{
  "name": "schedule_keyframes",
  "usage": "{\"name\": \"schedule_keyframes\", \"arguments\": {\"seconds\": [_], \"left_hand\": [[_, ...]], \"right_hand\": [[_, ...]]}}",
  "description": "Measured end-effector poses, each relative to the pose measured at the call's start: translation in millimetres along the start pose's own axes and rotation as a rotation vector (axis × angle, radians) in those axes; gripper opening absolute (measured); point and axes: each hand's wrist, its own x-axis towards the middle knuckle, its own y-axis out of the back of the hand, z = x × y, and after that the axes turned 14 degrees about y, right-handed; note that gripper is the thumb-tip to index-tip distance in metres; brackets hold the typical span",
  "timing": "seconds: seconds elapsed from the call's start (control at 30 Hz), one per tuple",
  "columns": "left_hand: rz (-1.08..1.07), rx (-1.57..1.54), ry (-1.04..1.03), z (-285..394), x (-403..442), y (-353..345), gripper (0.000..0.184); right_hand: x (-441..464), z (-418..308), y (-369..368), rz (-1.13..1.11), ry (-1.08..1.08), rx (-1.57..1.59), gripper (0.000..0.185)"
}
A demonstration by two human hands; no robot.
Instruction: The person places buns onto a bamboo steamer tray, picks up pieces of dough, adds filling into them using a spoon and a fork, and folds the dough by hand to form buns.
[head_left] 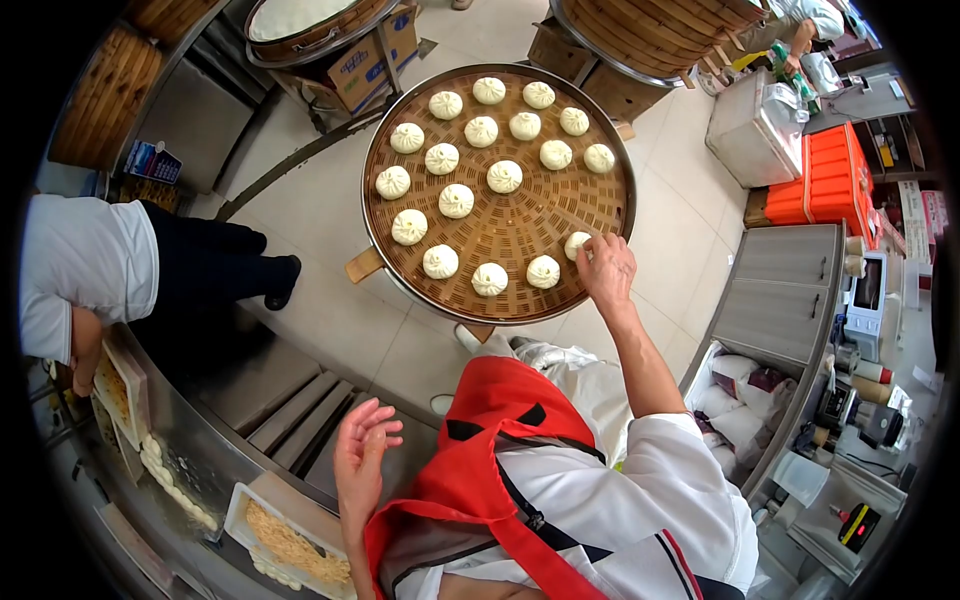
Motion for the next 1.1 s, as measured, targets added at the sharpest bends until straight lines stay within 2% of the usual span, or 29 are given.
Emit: {"name": "schedule_keyframes", "arguments": {"seconds": [0.47,0.8,0.97,1.1], "left_hand": [[-0.008,-0.007,0.007,-1,7,4,0.036],[-0.011,0.004,0.016,-3,11,6,0.036],[-0.008,0.01,0.014,-1,13,6,0.036],[-0.009,0.016,0.017,-1,14,7,0.035]], "right_hand": [[8,-11,10,-0.031,-0.13,0.03,0.014],[7,-2,-6,-0.068,-0.119,-0.015,0.012],[8,-3,13,-0.095,-0.111,0.047,0.01],[11,3,34,-0.025,-0.147,0.07,0.008]]}}
